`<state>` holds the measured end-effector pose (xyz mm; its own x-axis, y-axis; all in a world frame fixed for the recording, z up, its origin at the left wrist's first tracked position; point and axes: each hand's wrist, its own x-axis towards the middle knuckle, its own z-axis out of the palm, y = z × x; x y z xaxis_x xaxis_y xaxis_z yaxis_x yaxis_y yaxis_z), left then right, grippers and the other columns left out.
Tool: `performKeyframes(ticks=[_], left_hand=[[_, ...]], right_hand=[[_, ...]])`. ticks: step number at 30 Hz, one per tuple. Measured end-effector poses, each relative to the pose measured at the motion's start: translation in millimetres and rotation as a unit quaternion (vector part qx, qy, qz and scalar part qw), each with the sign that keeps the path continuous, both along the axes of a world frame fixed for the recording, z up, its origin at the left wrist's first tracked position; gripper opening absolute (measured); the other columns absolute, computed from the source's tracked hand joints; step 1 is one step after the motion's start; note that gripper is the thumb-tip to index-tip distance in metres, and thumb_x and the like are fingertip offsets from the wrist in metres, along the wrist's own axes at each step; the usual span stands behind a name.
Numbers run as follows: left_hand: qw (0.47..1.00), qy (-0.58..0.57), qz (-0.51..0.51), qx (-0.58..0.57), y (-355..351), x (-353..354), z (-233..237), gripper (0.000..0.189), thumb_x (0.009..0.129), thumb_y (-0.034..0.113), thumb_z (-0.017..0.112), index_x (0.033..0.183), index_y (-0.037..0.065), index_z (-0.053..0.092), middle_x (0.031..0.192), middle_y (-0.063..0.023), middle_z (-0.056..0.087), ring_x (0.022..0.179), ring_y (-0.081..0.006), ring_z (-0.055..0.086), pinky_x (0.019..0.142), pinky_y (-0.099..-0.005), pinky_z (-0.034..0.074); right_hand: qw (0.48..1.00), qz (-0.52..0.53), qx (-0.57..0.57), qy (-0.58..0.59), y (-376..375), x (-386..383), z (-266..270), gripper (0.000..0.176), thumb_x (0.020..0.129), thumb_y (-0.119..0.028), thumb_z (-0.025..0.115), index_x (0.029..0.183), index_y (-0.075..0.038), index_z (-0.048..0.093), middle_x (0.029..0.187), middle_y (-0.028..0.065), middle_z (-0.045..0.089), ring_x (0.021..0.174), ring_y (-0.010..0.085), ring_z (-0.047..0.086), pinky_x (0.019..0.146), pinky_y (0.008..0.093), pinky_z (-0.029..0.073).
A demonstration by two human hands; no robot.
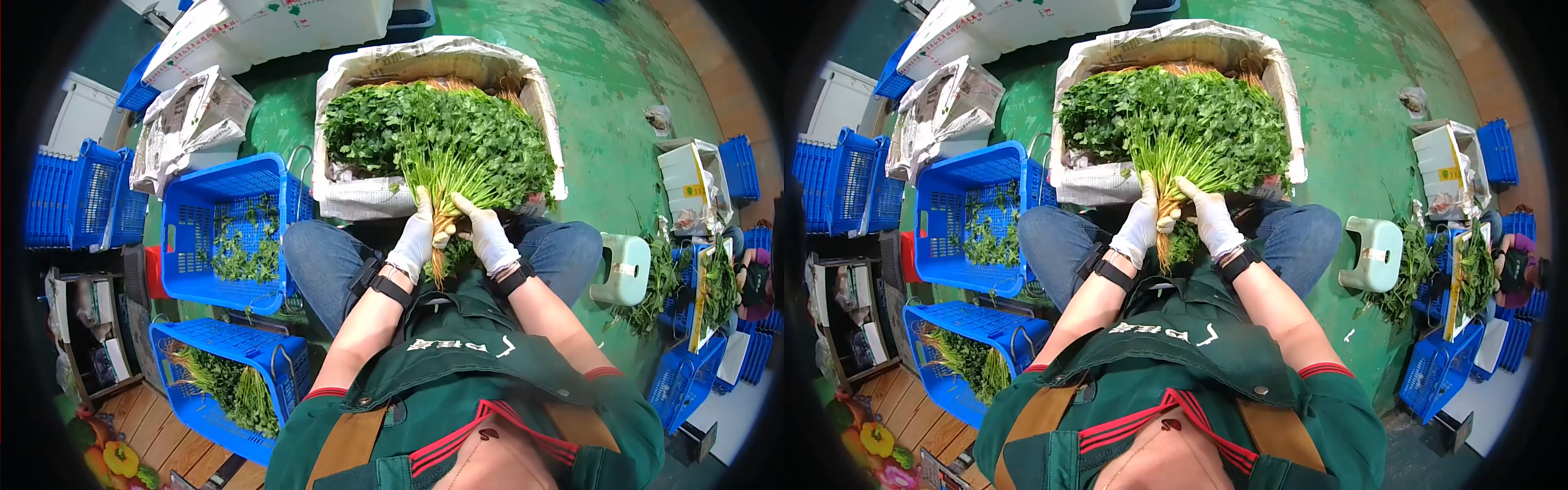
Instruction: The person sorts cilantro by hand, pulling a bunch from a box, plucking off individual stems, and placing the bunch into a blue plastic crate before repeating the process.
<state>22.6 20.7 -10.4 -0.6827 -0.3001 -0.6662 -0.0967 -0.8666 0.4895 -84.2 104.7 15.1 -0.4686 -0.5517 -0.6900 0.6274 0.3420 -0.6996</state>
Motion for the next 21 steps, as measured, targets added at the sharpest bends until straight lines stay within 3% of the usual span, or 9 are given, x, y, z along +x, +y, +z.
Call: performKeyframes(ticks=[5,7,8,10,11,14,15,17,21], left_hand=[[1.000,0.007,-0.004,0.016,0,0,3,0.063,0.084,0.070,0.035,0.092,0.012,0.059,0.056,-0.0030,0.054,0.035,-0.0079,0.038,0.033,-0.0202,0.025],[0.987,-0.032,-0.040,-0.152,1,-6,-1,0.054,0.081,0.060,0.057,0.097,0.009,0.059,0.066,-0.0065,0.061,0.045,-0.0130,0.052,0.038,-0.0254,0.038],[0.987,-0.030,-0.036,-0.153,4,-10,-4,0.054,0.081,0.060,0.057,0.097,0.009,0.059,0.066,-0.0065,0.061,0.045,-0.0130,0.052,0.038,-0.0254,0.038],[0.847,0.024,0.009,-0.530,10,-16,9,0.047,0.078,0.039,0.072,0.108,0.006,0.058,0.088,-0.0103,0.066,0.074,-0.0207,0.063,0.061,-0.0295,0.050],[0.780,-0.124,-0.157,-0.594,6,-12,26,0.062,0.069,0.032,0.078,0.119,0.003,0.053,0.101,-0.0150,0.064,0.094,-0.0266,0.063,0.078,-0.0325,0.049],[0.663,-0.281,-0.274,-0.638,13,-8,117,0.081,0.071,0.029,0.074,0.129,-0.013,0.034,0.079,-0.0177,0.066,0.070,-0.0295,0.066,0.059,-0.0360,0.052],[0.666,-0.281,-0.268,-0.637,14,-6,129,0.081,0.071,0.029,0.074,0.129,-0.013,0.034,0.079,-0.0177,0.066,0.070,-0.0295,0.066,0.059,-0.0360,0.052],[0.512,-0.306,-0.311,-0.740,17,-2,142,0.077,0.077,0.020,0.061,0.129,-0.023,0.024,0.065,-0.0111,0.064,0.056,-0.0223,0.064,0.047,-0.0315,0.050],[0.436,-0.264,-0.150,-0.847,25,11,138,0.065,0.079,0.011,0.051,0.130,-0.021,0.027,0.052,-0.0059,0.056,0.041,-0.0165,0.056,0.036,-0.0290,0.043]], right_hand=[[0.999,-0.002,-0.034,-0.038,4,0,2,0.032,0.084,-0.035,0.065,0.105,-0.011,0.064,0.093,0.0025,0.065,0.078,0.0126,0.060,0.071,0.0308,0.048],[0.983,-0.002,-0.133,-0.129,6,-9,-13,0.037,0.089,-0.038,0.060,0.109,-0.007,0.060,0.096,0.0056,0.064,0.081,0.0168,0.061,0.072,0.0355,0.050],[0.955,0.015,-0.217,-0.199,8,-16,-28,0.046,0.088,-0.040,0.058,0.117,-0.004,0.055,0.108,0.0096,0.062,0.094,0.0232,0.060,0.080,0.0387,0.049],[0.938,-0.019,-0.257,-0.234,5,-10,2,0.046,0.083,-0.036,0.066,0.114,-0.003,0.056,0.109,0.0089,0.063,0.096,0.0225,0.061,0.086,0.0374,0.047],[0.937,-0.015,-0.273,-0.218,7,-12,-2,0.054,0.081,-0.037,0.068,0.120,-0.002,0.053,0.116,0.0105,0.060,0.106,0.0242,0.057,0.094,0.0373,0.044],[0.911,0.037,-0.362,-0.193,13,-3,41,0.066,0.078,-0.040,0.070,0.128,-0.003,0.048,0.130,0.0104,0.051,0.119,0.0232,0.048,0.101,0.0404,0.038],[0.912,0.043,-0.361,-0.191,12,1,59,0.066,0.078,-0.040,0.070,0.128,-0.003,0.048,0.130,0.0104,0.051,0.119,0.0232,0.048,0.101,0.0404,0.038],[0.865,0.049,-0.455,-0.204,7,13,87,0.066,0.076,-0.039,0.072,0.128,-0.006,0.048,0.132,0.0077,0.049,0.122,0.0223,0.044,0.105,0.0410,0.033],[0.887,0.009,-0.428,-0.175,22,-2,27,0.064,0.076,-0.040,0.071,0.128,-0.009,0.049,0.133,0.0040,0.050,0.123,0.0236,0.043,0.108,0.0398,0.028]])
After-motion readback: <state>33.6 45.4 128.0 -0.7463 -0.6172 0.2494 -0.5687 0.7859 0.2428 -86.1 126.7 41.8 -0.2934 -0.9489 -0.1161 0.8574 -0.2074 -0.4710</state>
